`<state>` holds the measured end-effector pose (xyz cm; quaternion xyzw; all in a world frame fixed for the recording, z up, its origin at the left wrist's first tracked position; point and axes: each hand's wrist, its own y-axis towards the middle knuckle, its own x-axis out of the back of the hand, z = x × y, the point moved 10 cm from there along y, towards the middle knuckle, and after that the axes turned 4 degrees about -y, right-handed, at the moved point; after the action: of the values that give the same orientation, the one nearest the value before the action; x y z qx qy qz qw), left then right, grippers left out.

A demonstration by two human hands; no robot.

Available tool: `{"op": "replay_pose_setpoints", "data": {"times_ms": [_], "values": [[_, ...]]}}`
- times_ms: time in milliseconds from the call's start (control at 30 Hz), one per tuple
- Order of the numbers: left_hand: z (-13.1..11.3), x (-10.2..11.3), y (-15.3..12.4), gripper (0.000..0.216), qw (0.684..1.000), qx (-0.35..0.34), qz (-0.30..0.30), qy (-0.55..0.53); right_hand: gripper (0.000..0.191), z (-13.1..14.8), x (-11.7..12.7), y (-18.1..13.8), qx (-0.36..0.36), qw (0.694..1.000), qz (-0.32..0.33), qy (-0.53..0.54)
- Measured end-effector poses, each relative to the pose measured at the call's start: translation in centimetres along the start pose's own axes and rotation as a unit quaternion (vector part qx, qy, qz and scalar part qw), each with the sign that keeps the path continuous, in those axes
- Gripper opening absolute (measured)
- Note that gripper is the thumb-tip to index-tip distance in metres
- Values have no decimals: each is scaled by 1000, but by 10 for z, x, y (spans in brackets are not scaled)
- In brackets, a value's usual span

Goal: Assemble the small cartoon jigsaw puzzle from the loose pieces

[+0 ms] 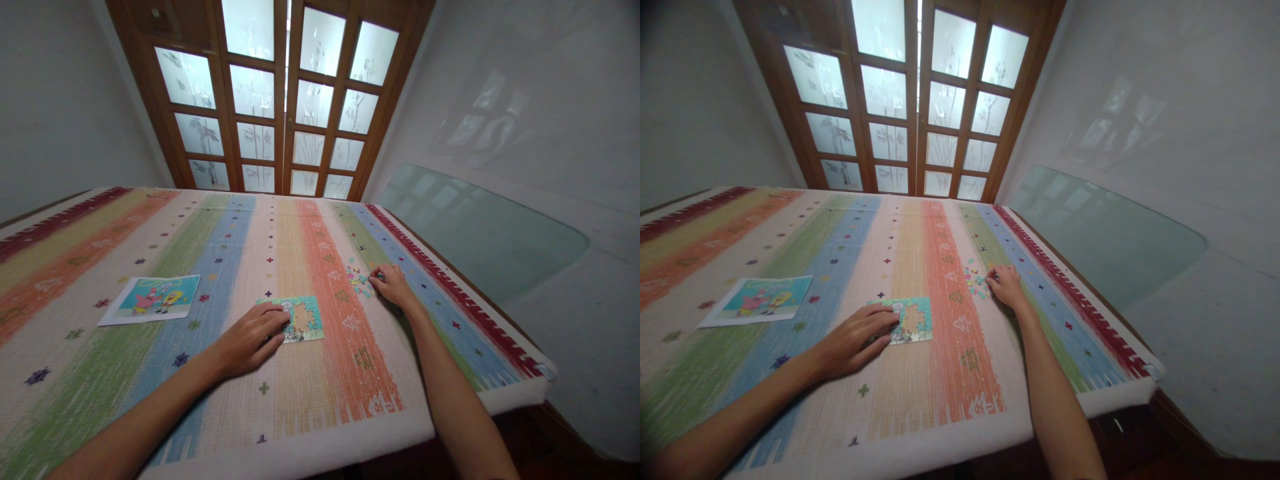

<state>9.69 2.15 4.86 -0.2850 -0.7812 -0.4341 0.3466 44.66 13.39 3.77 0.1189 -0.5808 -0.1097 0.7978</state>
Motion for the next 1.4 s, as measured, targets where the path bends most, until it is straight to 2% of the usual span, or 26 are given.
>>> {"op": "replay_pose_setpoints", "data": {"times_ms": [133,233,300,467,533,600,733,1100,1400], "values": [[8,-5,-5,43,999,31,5,-5,16,33,4,-5,34,997,6,74],[17,-5,-10,54,998,62,3,-5,17,82,5,-12,107,972,8,208],[21,-1,-13,60,997,73,2,-4,17,115,-1,-19,135,964,20,230],[27,13,-17,80,998,60,16,4,20,198,-40,-51,180,910,164,336],[30,17,-18,84,998,58,25,11,24,221,-52,-62,168,888,212,372],[32,20,-18,84,998,55,29,13,19,238,-58,-68,161,875,238,390],[32,22,-16,83,999,46,27,9,8,255,-62,-65,148,873,247,394],[43,17,-18,81,996,62,56,18,15,267,-71,-68,162,897,228,343],[49,14,-22,85,994,78,78,28,11,277,-71,-73,204,922,195,265]]}}
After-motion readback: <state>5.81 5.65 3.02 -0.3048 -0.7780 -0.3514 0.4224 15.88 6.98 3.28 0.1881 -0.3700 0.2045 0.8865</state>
